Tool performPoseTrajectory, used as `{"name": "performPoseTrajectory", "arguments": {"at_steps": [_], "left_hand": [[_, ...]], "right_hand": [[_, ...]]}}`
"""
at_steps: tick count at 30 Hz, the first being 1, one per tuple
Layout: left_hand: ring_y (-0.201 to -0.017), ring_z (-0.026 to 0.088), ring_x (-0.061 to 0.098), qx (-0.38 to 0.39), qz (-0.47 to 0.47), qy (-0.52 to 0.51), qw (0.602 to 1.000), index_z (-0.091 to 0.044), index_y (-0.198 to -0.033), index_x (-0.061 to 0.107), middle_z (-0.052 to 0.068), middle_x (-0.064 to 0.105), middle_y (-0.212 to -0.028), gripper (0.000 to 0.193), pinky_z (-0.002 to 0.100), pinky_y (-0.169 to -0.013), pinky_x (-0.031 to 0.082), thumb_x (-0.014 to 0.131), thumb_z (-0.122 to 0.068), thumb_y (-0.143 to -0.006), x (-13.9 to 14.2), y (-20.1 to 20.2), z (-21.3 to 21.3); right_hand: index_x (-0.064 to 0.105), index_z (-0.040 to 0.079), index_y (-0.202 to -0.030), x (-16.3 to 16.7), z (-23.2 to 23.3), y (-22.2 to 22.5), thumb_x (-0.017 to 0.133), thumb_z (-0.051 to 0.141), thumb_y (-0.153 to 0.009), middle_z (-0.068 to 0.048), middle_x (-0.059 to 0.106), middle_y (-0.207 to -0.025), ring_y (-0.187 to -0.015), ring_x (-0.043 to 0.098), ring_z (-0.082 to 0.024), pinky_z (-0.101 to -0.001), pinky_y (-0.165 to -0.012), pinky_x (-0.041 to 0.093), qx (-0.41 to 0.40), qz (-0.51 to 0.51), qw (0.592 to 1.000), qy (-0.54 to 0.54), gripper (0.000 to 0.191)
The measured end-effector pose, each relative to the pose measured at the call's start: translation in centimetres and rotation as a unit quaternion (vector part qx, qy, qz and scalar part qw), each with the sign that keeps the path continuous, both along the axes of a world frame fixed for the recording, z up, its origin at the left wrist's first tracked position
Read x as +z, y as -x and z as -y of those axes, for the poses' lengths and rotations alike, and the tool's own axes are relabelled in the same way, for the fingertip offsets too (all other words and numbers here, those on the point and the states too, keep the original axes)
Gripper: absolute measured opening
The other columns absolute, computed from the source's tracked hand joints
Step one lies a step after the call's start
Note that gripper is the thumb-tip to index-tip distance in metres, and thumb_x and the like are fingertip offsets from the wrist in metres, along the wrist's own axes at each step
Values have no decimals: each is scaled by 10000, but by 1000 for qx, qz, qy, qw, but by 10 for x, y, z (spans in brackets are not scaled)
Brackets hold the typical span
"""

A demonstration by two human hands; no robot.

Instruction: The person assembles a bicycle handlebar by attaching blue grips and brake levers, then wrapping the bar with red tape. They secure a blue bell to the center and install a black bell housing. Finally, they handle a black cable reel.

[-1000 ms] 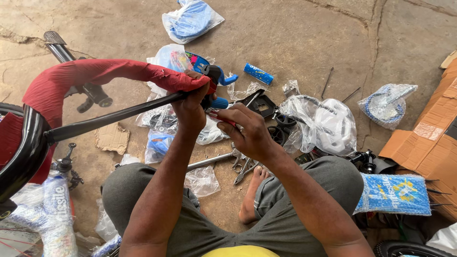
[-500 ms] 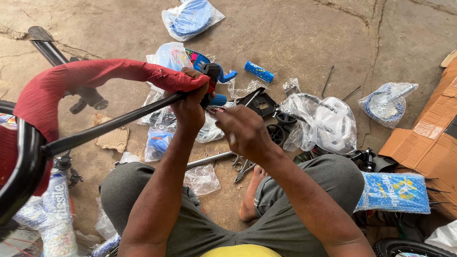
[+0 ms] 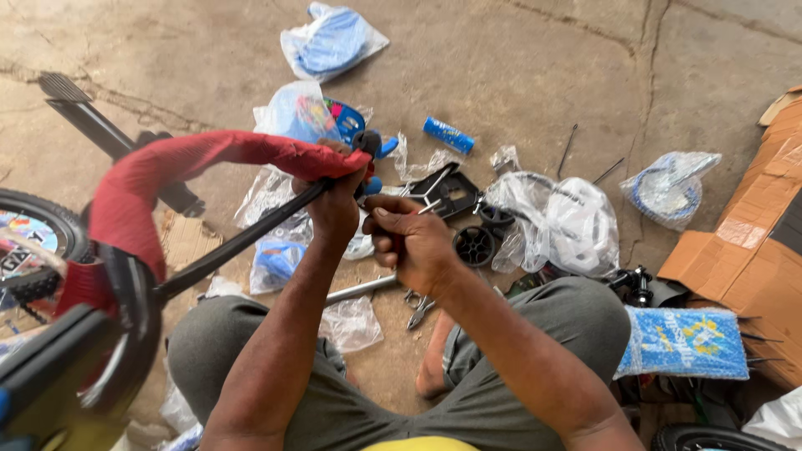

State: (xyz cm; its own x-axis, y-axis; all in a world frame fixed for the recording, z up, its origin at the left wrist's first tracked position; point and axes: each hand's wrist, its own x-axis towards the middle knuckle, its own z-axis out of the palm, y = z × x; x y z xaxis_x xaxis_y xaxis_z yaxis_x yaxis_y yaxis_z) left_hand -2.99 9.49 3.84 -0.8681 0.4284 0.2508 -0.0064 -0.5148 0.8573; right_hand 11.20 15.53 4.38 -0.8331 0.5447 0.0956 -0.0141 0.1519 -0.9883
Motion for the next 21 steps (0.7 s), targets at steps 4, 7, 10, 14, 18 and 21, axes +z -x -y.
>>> {"name": "performPoseTrajectory", "arguments": {"at_steps": [4,7,10,14,18,21], "left_hand": [[-692,146,652,5,-26,-1,1000,-20,-898,658,53,693,-805,61,272,-663,532,716,-11,-918,-6,12,-5],[-643,133,606,56,29,9,998,-35,-885,630,34,657,-765,119,271,-610,481,749,-33,-876,-11,27,-4],[-629,126,592,84,33,-4,996,-58,-873,628,20,641,-763,123,274,-603,477,749,-39,-865,-18,37,-2],[-673,128,584,89,49,7,995,-63,-868,650,24,643,-788,118,279,-640,474,763,-29,-878,-21,32,-3],[-732,125,609,99,-2,23,995,-56,-869,673,8,663,-831,97,282,-692,506,765,-27,-861,-17,24,-6],[-642,145,614,46,67,34,996,-52,-822,676,23,667,-738,75,289,-616,492,748,-43,-840,-17,15,-4]], "right_hand": [[603,80,-1231,-14,4,4,633,206,-1015,-100,678,-1092,-858,670,-185,-322,-710,575,-35,11,985,169,252],[594,97,-1267,-10,-3,-7,609,280,-1036,-91,679,-1120,-856,662,-167,-312,-710,574,-96,-17,995,5,295],[576,94,-1276,7,-15,-19,672,225,-1017,-123,653,-1208,-958,650,-231,-359,-818,564,-115,-64,884,-449,306],[551,31,-1296,35,-17,-23,771,252,-930,-171,569,-1240,-1117,606,-341,-439,-965,538,-16,-82,829,-553,481],[577,28,-1269,47,-15,-20,817,290,-960,-104,573,-1168,-1066,608,-292,-440,-937,544,-14,-64,818,-571,472],[597,-43,-1270,35,-19,-23,826,373,-887,-141,592,-1086,-981,613,-307,-442,-863,517,-36,-78,794,-602,610]]}}
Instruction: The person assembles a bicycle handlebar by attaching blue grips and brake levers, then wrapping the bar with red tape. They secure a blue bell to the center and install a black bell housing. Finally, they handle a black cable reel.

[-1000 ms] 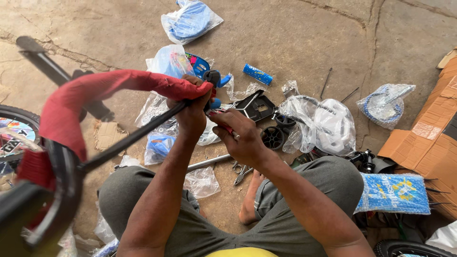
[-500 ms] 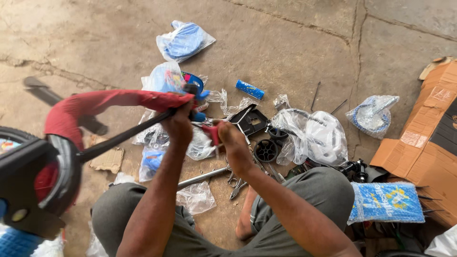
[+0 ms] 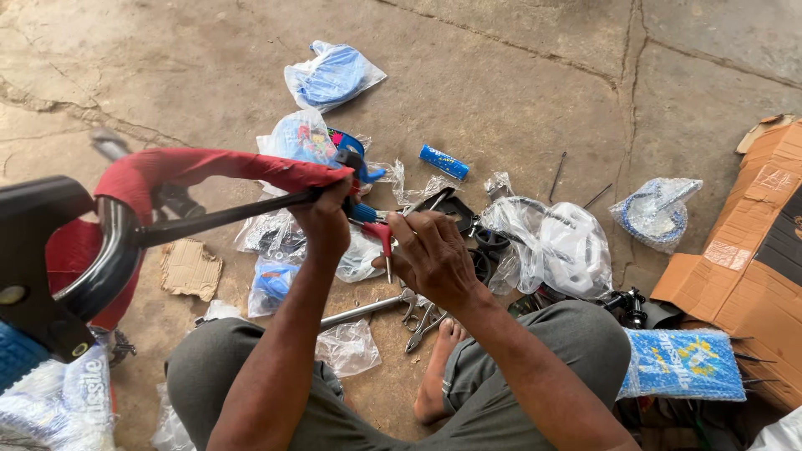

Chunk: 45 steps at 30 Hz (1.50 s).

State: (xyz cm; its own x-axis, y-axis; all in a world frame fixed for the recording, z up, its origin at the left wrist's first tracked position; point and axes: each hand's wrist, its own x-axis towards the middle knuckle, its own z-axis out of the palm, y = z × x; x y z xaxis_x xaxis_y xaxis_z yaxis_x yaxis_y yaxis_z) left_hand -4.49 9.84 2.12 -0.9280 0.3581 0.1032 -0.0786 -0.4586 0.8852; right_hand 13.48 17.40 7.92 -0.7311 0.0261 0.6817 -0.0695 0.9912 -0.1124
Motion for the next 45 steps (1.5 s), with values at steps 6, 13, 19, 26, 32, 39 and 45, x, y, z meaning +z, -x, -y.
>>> {"name": "performPoseTrajectory", "arguments": {"at_steps": [6,13,19,26,32,39,45], "left_hand": [[-715,124,619,-19,-27,-17,999,-40,-847,675,15,672,-810,92,270,-675,503,760,-8,-832,-17,-7,-5],[-638,139,611,-5,3,-22,1000,-34,-815,656,39,660,-751,89,282,-612,487,735,-2,-839,-21,11,0],[-588,129,610,-8,60,-22,998,-45,-811,653,23,662,-725,84,275,-567,496,726,-10,-790,-12,7,-1],[-686,108,612,-27,-9,1,1000,-33,-835,663,7,660,-788,91,256,-628,495,735,17,-812,-23,1,-8],[-645,125,616,-12,12,-2,1000,-35,-836,649,23,663,-769,105,268,-600,500,728,29,-810,-18,11,-5],[-579,126,600,-44,63,-6,997,-31,-838,668,19,651,-730,90,275,-540,497,725,24,-796,-13,2,-2],[-656,104,606,-33,-7,21,999,-25,-826,670,1,658,-769,92,263,-608,488,730,42,-810,-26,7,1]], "right_hand": [[651,-29,-1145,-60,1,16,746,326,-959,-135,629,-992,-910,631,-306,-442,-816,518,-90,155,810,559,411],[697,-15,-1073,-27,3,19,637,222,-1052,-143,665,-975,-908,654,-334,-450,-826,535,-90,58,947,304,245],[685,-41,-971,-11,0,10,770,209,-813,-175,644,-902,-796,641,-334,-434,-709,532,2,15,996,86,308],[649,-18,-830,-76,-21,26,604,501,-1070,-204,619,-757,-604,597,-356,-439,-510,489,-77,225,670,703,573],[652,11,-952,-18,-11,5,731,220,-850,-125,643,-925,-809,649,-267,-384,-689,554,-36,-13,997,71,246],[750,35,-887,-26,-4,23,643,389,-1006,-53,663,-694,-580,613,-255,-394,-513,475,-72,194,849,486,388],[751,7,-810,-46,-7,28,581,399,-1061,-144,612,-643,-595,606,-289,-409,-614,462,-198,315,823,429,495]]}}
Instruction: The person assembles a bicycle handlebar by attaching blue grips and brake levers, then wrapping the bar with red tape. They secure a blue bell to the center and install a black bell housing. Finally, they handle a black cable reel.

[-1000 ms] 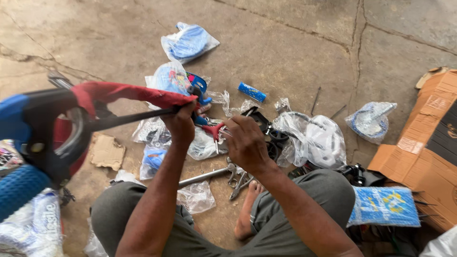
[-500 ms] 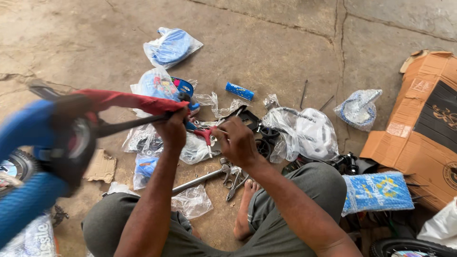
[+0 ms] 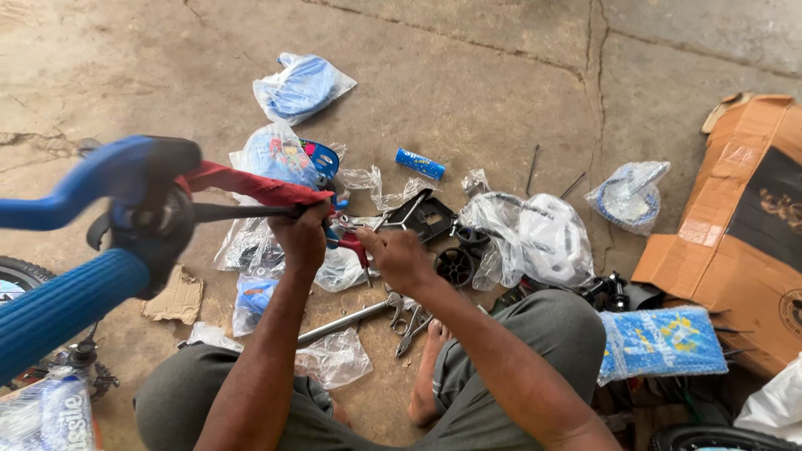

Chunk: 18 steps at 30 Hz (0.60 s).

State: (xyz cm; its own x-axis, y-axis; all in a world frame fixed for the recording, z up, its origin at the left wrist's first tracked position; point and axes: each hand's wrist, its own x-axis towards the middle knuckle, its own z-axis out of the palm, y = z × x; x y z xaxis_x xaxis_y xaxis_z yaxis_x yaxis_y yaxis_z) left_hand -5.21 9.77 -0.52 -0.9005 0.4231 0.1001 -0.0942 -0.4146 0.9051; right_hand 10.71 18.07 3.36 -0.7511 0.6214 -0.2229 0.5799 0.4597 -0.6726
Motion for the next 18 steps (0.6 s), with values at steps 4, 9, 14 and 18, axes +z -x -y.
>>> {"name": "performPoseTrajectory", "arguments": {"at_steps": [4,9,14,18], "left_hand": [[-666,94,602,18,9,-19,1000,-38,-843,675,-15,652,-777,97,259,-608,486,718,33,-793,7,6,-2],[-599,114,618,16,21,-31,999,-33,-796,688,22,673,-721,52,267,-578,495,715,9,-809,25,5,-3],[-506,119,573,-4,87,-9,996,-36,-755,690,25,645,-652,60,277,-497,459,726,-7,-792,23,-6,-6],[-619,86,599,-25,9,-2,1000,-25,-806,720,3,675,-724,37,251,-581,472,726,11,-815,13,-8,0]], "right_hand": [[630,39,-1107,22,5,-19,701,150,-929,-145,652,-1045,-969,657,-314,-422,-864,547,140,-285,893,-320,222],[547,30,-1320,44,8,-23,798,356,-871,-195,621,-1132,-1066,602,-364,-466,-956,466,161,-286,851,-410,609],[664,50,-966,30,8,-16,713,548,-914,-84,628,-790,-771,609,-264,-441,-780,450,150,-192,873,-422,504],[714,61,-699,2,1,-2,450,696,-984,-22,512,-548,-498,438,-164,-369,-530,379,-33,-4,971,237,744]]}}
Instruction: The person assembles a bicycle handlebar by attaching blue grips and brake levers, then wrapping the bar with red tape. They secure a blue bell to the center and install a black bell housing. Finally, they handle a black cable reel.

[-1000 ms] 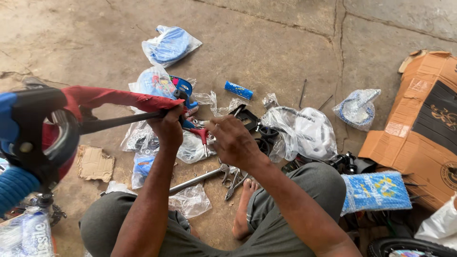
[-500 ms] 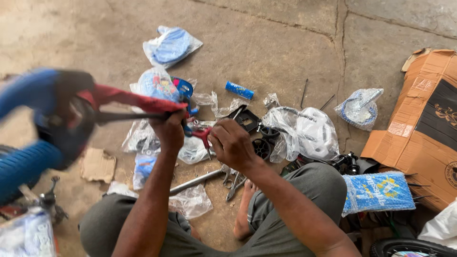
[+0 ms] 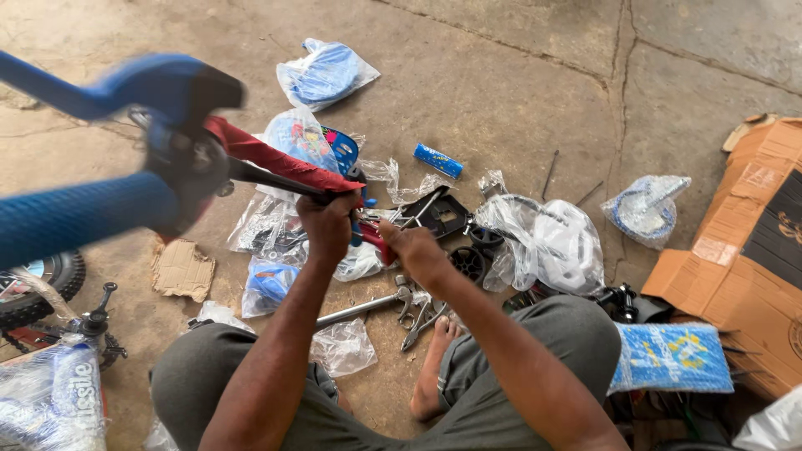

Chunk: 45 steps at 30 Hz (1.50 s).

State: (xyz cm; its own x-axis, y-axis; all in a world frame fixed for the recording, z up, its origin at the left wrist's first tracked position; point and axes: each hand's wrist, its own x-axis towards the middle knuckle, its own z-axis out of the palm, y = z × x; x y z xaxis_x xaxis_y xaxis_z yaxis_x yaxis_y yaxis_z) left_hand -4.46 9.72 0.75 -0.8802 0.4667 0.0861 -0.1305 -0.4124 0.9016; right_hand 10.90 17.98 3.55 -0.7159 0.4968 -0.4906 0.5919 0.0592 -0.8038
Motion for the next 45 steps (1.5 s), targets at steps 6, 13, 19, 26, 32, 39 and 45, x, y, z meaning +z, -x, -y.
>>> {"name": "performPoseTrajectory", "arguments": {"at_steps": [6,13,19,26,32,39,45], "left_hand": [[-593,95,597,21,39,-14,999,-43,-791,695,-9,665,-708,58,256,-549,486,718,10,-800,0,7,4],[-658,110,647,45,77,-33,995,-19,-838,694,6,689,-766,59,265,-602,557,706,1,-784,23,20,9],[-584,128,616,53,62,11,997,1,-835,692,36,683,-721,55,264,-545,495,706,-17,-785,29,12,5],[-551,82,559,32,57,44,997,-23,-784,717,9,662,-677,23,253,-513,425,730,-9,-797,10,9,5],[-565,83,567,25,23,48,998,-22,-768,715,0,655,-667,38,258,-520,429,727,10,-783,7,7,3],[-529,101,572,-29,76,31,996,-35,-783,696,8,668,-674,58,265,-491,447,720,12,-758,12,-3,7],[-581,107,581,-12,-6,34,999,4,-797,704,36,662,-704,36,269,-541,454,734,18,-811,-1,6,7]], "right_hand": [[677,69,-730,-15,-1,2,477,610,-946,-5,588,-556,-500,560,-158,-324,-503,464,-43,-82,984,151,616],[600,48,-1227,31,7,-17,823,186,-800,-141,593,-1236,-1210,565,-329,-473,-1044,442,121,-297,691,-648,501],[548,48,-1348,43,14,-16,857,321,-804,-151,559,-1304,-1224,532,-327,-492,-1078,406,111,-305,672,-666,682],[621,-62,-1318,9,3,-12,801,347,-940,-15,674,-1083,-956,600,-184,-414,-892,459,123,-287,770,-556,585],[663,27,-1062,26,5,-12,718,460,-885,-87,633,-786,-727,595,-238,-400,-697,425,118,-255,731,-621,471],[723,59,-901,-4,5,-12,591,508,-1062,-19,646,-762,-653,610,-131,-295,-587,487,94,-313,898,-294,495],[656,34,-860,-35,2,-2,530,593,-1031,-43,594,-609,-408,472,-101,-261,-380,336,-80,-192,922,327,598]]}}
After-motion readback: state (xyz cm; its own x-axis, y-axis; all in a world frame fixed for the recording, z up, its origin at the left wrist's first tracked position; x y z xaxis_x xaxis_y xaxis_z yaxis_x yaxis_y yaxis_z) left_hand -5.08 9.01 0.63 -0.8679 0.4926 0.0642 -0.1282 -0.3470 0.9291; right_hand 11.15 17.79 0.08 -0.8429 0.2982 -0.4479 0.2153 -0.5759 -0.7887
